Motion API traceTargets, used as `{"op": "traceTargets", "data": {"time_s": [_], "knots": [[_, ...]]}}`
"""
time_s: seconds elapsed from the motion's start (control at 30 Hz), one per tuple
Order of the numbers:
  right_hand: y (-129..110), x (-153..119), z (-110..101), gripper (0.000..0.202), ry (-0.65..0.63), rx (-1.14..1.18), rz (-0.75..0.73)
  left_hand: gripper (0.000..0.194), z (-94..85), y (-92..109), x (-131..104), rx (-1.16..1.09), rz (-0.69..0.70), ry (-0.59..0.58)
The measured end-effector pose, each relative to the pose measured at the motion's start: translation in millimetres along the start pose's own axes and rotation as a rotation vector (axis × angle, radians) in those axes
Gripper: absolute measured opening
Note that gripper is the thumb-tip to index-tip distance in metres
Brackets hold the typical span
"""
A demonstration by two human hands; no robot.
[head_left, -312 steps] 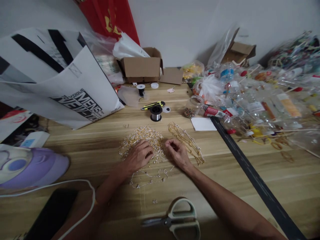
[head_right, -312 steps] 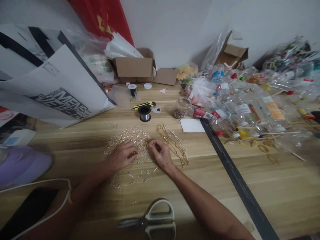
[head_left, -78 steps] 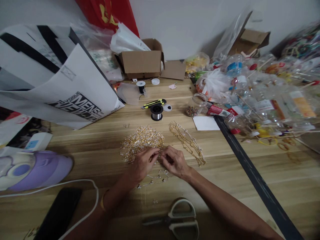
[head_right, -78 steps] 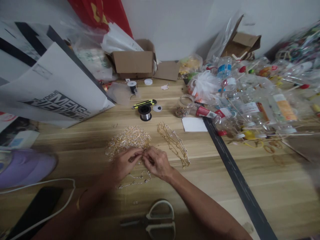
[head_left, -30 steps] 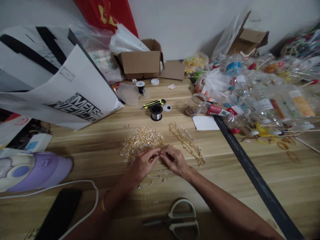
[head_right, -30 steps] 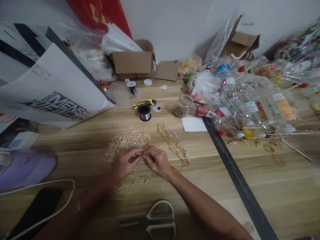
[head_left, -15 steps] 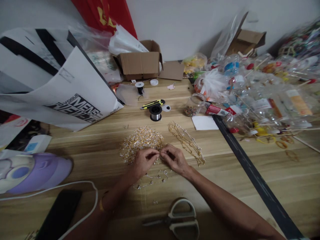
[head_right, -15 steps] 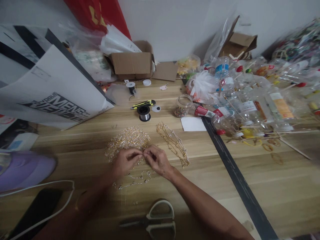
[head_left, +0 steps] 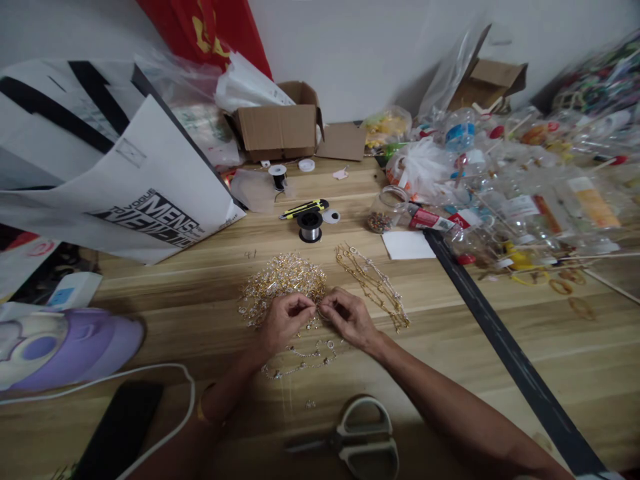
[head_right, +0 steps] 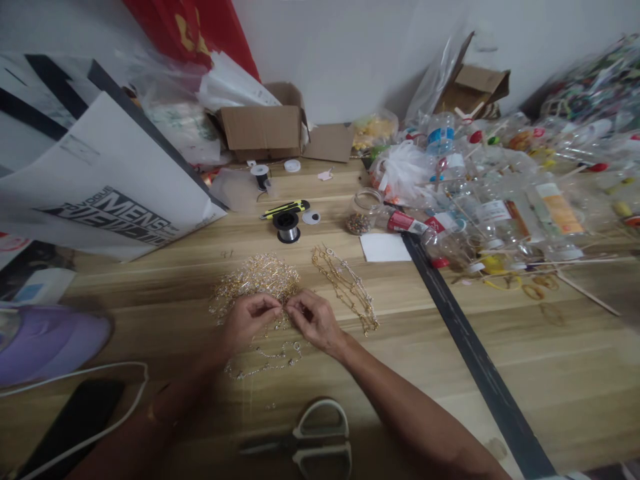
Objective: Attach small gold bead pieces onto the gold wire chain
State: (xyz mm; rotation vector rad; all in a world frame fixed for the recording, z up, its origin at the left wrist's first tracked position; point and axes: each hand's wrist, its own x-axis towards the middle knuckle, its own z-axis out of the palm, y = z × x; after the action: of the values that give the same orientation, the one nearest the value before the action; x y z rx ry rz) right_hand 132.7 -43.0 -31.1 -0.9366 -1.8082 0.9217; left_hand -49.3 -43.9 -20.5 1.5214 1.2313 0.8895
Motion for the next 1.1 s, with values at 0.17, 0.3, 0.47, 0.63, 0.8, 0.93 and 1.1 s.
{"op": "traceTargets", "data": {"time_s": [0.17,0.3,0.47,0.63,0.8,0.93,1.1], "knots": [[-1.3,-1.0,0.7,0.014,0.011,-0.012,-0.041,0.008,0.7,2.9,0.1,-0.002,-0.003,0.027],[-1.8,-1.9,1.4,0.011,0.006,-0.025,-0.076,0.010,1.2,6.9,-0.1,0.011,-0.004,0.054],[-1.2,-2.7,1.6,0.009,-0.024,-0.054,-0.110,0.011,2.5,8.4,0.0,0.012,-0.017,0.052],[-1.0,-2.9,1.6,0.008,-0.017,-0.069,-0.112,0.011,3.4,10.3,-0.7,0.024,-0.012,0.065],[-0.9,-2.8,2.1,0.008,-0.005,-0.075,-0.113,0.011,4.4,9.5,-1.7,0.034,0.012,0.076],[-1.9,-2.6,1.8,0.008,-0.012,-0.086,-0.103,0.008,5.7,8.2,-2.4,0.046,0.021,0.090],[-2.2,-2.8,1.6,0.008,-0.010,-0.087,-0.102,0.007,6.8,9.1,-3.0,0.092,0.057,0.100]]}}
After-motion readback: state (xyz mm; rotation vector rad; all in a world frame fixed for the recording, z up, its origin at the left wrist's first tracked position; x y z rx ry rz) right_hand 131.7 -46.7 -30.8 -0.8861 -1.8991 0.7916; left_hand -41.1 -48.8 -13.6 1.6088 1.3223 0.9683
